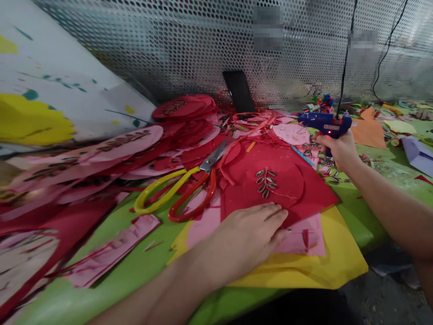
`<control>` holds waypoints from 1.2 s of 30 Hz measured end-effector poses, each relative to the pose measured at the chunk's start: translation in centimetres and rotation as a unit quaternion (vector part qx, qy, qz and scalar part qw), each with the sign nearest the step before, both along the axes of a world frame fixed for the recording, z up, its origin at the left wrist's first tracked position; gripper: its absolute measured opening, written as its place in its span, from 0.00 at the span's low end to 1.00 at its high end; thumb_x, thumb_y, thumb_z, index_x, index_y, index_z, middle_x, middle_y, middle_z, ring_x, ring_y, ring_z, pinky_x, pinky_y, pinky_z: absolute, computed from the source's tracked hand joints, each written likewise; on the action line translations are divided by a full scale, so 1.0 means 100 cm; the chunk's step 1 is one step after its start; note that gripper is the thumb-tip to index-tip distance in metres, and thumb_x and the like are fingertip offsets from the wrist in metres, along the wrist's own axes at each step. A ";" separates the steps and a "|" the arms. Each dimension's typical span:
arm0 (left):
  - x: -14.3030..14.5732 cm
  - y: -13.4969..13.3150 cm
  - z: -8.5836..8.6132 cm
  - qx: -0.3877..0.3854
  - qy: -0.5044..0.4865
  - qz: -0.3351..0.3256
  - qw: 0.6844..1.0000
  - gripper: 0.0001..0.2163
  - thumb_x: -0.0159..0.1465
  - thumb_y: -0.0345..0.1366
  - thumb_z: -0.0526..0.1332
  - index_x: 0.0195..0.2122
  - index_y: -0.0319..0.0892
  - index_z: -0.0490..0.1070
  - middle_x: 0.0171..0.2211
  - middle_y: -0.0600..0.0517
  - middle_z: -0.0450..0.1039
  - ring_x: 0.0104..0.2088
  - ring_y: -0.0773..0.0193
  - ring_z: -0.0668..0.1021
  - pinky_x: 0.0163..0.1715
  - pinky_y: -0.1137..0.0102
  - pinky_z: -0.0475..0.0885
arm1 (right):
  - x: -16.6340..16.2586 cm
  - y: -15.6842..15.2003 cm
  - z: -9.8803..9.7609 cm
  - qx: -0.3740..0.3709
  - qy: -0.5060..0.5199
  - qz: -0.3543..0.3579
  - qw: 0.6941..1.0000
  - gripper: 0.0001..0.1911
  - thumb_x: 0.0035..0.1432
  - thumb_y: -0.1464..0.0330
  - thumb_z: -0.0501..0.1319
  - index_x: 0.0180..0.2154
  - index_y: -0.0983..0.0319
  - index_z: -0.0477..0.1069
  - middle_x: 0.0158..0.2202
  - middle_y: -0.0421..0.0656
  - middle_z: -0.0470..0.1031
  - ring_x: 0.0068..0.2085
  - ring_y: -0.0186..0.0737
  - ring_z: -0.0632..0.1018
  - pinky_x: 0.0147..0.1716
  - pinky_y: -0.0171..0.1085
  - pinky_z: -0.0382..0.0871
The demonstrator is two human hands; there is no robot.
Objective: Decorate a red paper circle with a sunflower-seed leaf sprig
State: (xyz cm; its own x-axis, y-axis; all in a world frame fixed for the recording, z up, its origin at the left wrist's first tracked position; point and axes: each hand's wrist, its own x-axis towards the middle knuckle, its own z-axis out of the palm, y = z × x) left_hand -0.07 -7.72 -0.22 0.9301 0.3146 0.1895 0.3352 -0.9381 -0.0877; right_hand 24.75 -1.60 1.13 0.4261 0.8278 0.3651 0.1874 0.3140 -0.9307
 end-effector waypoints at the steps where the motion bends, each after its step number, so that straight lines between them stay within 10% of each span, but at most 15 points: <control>1: 0.000 0.000 0.000 -0.001 -0.001 -0.001 1.000 0.15 0.65 0.33 0.50 0.46 0.36 0.73 0.44 0.47 0.76 0.45 0.61 0.77 0.48 0.67 0.71 | 0.001 0.000 0.001 0.008 -0.006 -0.005 1.000 0.15 0.35 0.70 0.63 0.29 0.57 0.61 0.21 0.34 0.66 0.16 0.27 0.62 0.15 0.34 0.59; 15: 0.001 0.000 -0.002 0.001 -0.016 0.015 1.000 0.13 0.64 0.34 0.52 0.45 0.38 0.73 0.43 0.48 0.76 0.43 0.62 0.78 0.46 0.68 0.73 | 0.018 0.003 0.009 0.074 -0.070 -0.049 0.994 0.06 0.42 0.65 0.62 0.23 0.56 0.64 0.27 0.40 0.72 0.20 0.32 0.66 0.20 0.39 0.62; 29: -0.001 -0.001 0.000 0.014 -0.026 0.005 1.000 0.14 0.65 0.33 0.51 0.44 0.38 0.74 0.42 0.49 0.77 0.41 0.63 0.79 0.44 0.70 0.73 | -0.010 -0.009 -0.005 0.068 -0.081 -0.008 0.994 0.14 0.43 0.62 0.62 0.32 0.56 0.60 0.34 0.44 0.71 0.36 0.40 0.74 0.32 0.42 0.70; 36: 0.002 0.000 0.000 0.014 -0.042 0.006 0.999 0.13 0.65 0.34 0.52 0.43 0.37 0.74 0.41 0.49 0.77 0.40 0.62 0.79 0.42 0.69 0.74 | -0.016 -0.009 -0.010 0.001 -0.091 -0.004 0.996 0.23 0.47 0.66 0.60 0.47 0.56 0.61 0.35 0.44 0.74 0.28 0.38 0.74 0.28 0.41 0.72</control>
